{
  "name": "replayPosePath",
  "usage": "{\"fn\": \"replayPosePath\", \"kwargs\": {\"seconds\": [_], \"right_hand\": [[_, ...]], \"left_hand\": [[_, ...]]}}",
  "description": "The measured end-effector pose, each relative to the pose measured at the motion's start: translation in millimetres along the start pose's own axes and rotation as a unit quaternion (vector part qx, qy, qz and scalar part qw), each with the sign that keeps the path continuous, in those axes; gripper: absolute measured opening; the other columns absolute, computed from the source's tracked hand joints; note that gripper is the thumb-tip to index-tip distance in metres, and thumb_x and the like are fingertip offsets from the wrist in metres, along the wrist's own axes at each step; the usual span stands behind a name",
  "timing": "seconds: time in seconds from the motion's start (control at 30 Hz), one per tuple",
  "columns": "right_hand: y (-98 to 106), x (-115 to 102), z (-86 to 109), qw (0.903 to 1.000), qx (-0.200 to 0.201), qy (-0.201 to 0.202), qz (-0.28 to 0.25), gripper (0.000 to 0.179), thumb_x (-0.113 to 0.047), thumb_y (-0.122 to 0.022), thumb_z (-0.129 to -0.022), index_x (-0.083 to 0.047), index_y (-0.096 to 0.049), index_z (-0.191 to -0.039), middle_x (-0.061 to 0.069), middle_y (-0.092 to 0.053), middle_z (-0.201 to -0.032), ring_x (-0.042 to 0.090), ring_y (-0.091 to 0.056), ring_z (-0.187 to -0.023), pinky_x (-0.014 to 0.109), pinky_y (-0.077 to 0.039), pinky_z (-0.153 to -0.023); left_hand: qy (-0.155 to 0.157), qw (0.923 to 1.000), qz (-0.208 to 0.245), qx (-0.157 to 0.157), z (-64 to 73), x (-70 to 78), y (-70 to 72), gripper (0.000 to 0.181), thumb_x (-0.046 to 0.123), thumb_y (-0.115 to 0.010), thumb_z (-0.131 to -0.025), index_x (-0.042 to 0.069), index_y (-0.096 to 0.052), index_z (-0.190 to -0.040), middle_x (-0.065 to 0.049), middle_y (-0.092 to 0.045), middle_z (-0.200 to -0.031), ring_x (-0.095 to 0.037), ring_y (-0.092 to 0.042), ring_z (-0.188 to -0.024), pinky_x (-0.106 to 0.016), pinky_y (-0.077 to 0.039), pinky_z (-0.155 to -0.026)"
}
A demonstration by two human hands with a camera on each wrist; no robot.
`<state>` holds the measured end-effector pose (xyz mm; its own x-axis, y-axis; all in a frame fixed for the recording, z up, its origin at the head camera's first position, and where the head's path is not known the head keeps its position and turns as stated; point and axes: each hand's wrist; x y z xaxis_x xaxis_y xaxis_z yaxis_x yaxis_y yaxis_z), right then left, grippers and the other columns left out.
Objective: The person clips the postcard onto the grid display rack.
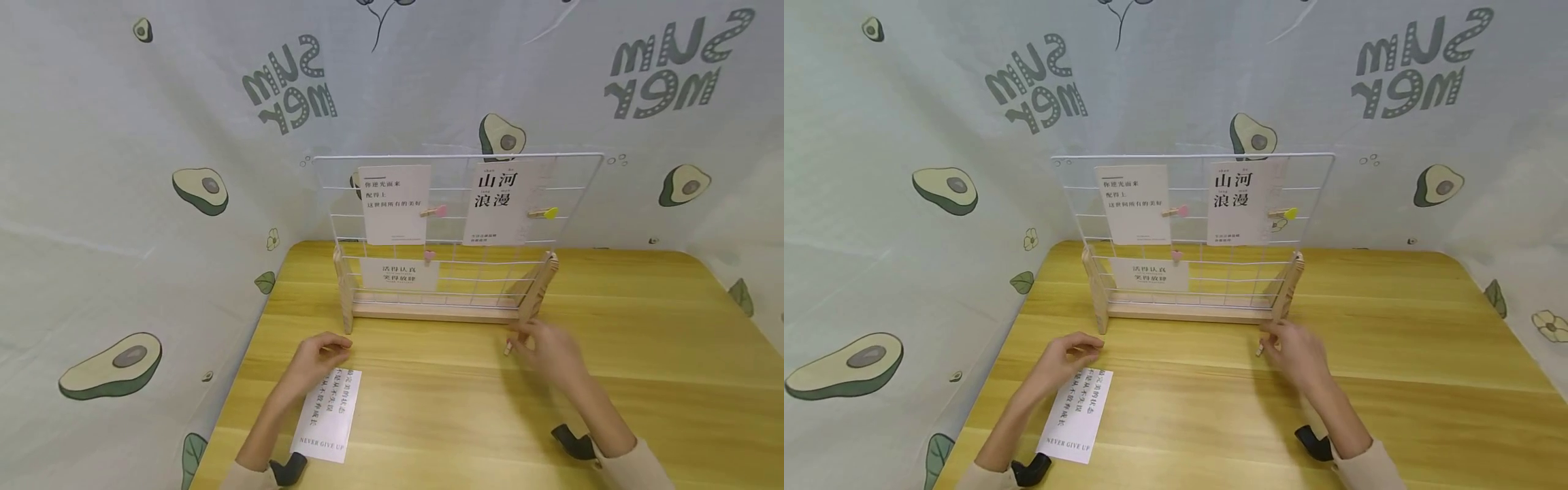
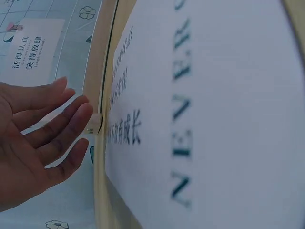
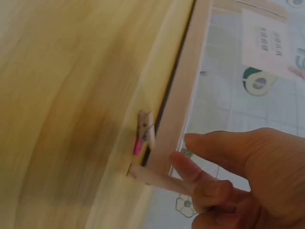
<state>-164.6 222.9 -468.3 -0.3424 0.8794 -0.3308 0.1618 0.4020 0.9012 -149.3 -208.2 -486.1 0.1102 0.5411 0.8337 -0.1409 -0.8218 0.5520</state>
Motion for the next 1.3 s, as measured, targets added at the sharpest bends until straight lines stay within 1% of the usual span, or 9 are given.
{"fn": "replayPosePath", "kwargs": {"seconds": [0.13, 0.3, 0.6, 0.77, 0.9, 1.0, 1.13, 1.2, 1.3], "right_hand": [[-3.0, 4.3, 4.6, 0.9991, -0.042, -0.009, 0.002, 0.026, -0.004, -0.078, -0.086, -0.006, -0.079, -0.111, 0.011, -0.069, -0.095, 0.007, -0.036, -0.055, 0.02, -0.031, -0.044], [-7.1, 4.7, 8.2, 0.9988, -0.048, -0.008, 0.001, 0.022, -0.003, -0.079, -0.084, -0.008, -0.081, -0.106, 0.011, -0.068, -0.096, 0.008, -0.037, -0.056, 0.02, -0.03, -0.043], [-11.9, 6.0, 15.3, 0.9978, -0.059, -0.032, -0.002, 0.011, -0.009, -0.082, -0.085, -0.01, -0.082, -0.096, 0.005, -0.067, -0.089, 0.011, -0.04, -0.059, 0.023, -0.031, -0.046], [-12.2, 7.3, 16.2, 0.998, -0.051, -0.033, -0.017, 0.007, -0.01, -0.084, -0.083, -0.012, -0.08, -0.089, 0.004, -0.07, -0.09, 0.01, -0.043, -0.06, 0.023, -0.033, -0.048], [-12.6, 6.8, 17.4, 0.9978, -0.049, -0.032, -0.031, 0.007, -0.012, -0.085, -0.083, -0.014, -0.079, -0.086, 0.003, -0.067, -0.089, 0.011, -0.047, -0.064, 0.023, -0.036, -0.05], [-12.5, 5.8, 18.4, 0.9976, -0.048, -0.029, -0.04, 0.008, -0.014, -0.085, -0.083, -0.013, -0.078, -0.086, 0.004, -0.065, -0.09, 0.011, -0.049, -0.067, 0.023, -0.037, -0.05], [-11.7, 4.7, 19.2, 0.9951, -0.066, -0.028, -0.068, 0.01, -0.018, -0.081, -0.089, -0.01, -0.074, -0.09, 0.003, -0.07, -0.091, 0.008, -0.054, -0.067, 0.022, -0.043, -0.053], [-10.2, 4.7, 19.8, 0.9856, -0.101, -0.034, -0.131, 0.013, -0.018, -0.075, -0.095, -0.006, -0.07, -0.097, 0.005, -0.072, -0.094, 0.006, -0.058, -0.067, 0.022, -0.048, -0.055], [-7.9, 5.3, 21.0, 0.9571, -0.155, -0.047, -0.24, 0.02, -0.018, -0.065, -0.103, 0.001, -0.063, -0.109, 0.011, -0.071, -0.1, 0.003, -0.06, -0.064, 0.023, -0.052, -0.054]], "left_hand": [[-0.006, 0.9961, -0.079, -0.039, 4.3, -2.8, 6.3, 0.033, -0.001, -0.083, -0.082, 0.005, -0.074, -0.114, -0.004, -0.072, -0.112, -0.024, -0.067, -0.108, -0.047, -0.051, -0.103], [0.008, 0.9842, -0.163, -0.068, 8.0, -2.2, 13.7, 0.048, 0.007, -0.095, -0.067, 0.011, -0.075, -0.111, 0.002, -0.065, -0.106, -0.02, -0.057, -0.103, -0.043, -0.039, -0.097], [-0.007, 0.9688, -0.228, -0.098, 13.5, -0.8, 20.6, 0.063, 0.006, -0.099, -0.057, 0.012, -0.072, -0.114, 0.003, -0.063, -0.105, -0.018, -0.056, -0.105, -0.044, -0.034, -0.097], [-0.007, 0.9654, -0.233, -0.117, 13.8, 1.2, 20.0, 0.062, 0.004, -0.098, -0.058, 0.013, -0.067, -0.111, 0.005, -0.058, -0.094, -0.014, -0.049, -0.094, -0.044, -0.031, -0.093], [-0.006, 0.9653, -0.229, -0.126, 13.0, 1.5, 19.0, 0.054, 0.006, -0.099, -0.058, 0.014, -0.065, -0.098, 0.004, -0.055, -0.089, -0.014, -0.046, -0.088, -0.043, -0.03, -0.09], [-0.006, 0.9659, -0.221, -0.135, 12.8, 1.4, 19.2, 0.05, 0.007, -0.1, -0.057, 0.013, -0.063, -0.091, 0.002, -0.054, -0.086, -0.014, -0.045, -0.085, -0.041, -0.029, -0.088], [-0.003, 0.969, -0.203, -0.14, 13.0, 0.1, 20.9, 0.051, 0.008, -0.1, -0.058, 0.012, -0.062, -0.091, 0.001, -0.055, -0.087, -0.014, -0.046, -0.084, -0.036, -0.032, -0.085], [0.004, 0.9724, -0.188, -0.138, 12.4, -1.6, 21.8, 0.051, 0.008, -0.099, -0.06, 0.011, -0.061, -0.093, 0.0, -0.055, -0.088, -0.015, -0.047, -0.085, -0.032, -0.035, -0.083], [0.031, 0.9782, -0.161, -0.128, 10.3, -4.7, 21.7, 0.049, 0.007, -0.098, -0.064, 0.01, -0.06, -0.096, -0.001, -0.056, -0.089, -0.016, -0.05, -0.084, -0.026, -0.039, -0.077]]}}
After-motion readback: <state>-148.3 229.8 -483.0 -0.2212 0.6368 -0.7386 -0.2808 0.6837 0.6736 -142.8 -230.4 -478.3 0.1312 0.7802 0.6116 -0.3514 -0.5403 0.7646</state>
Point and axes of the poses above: each hand's wrist, its own z-axis away from the middle knuckle, its own y-axis out of the back of the hand, x = y × z
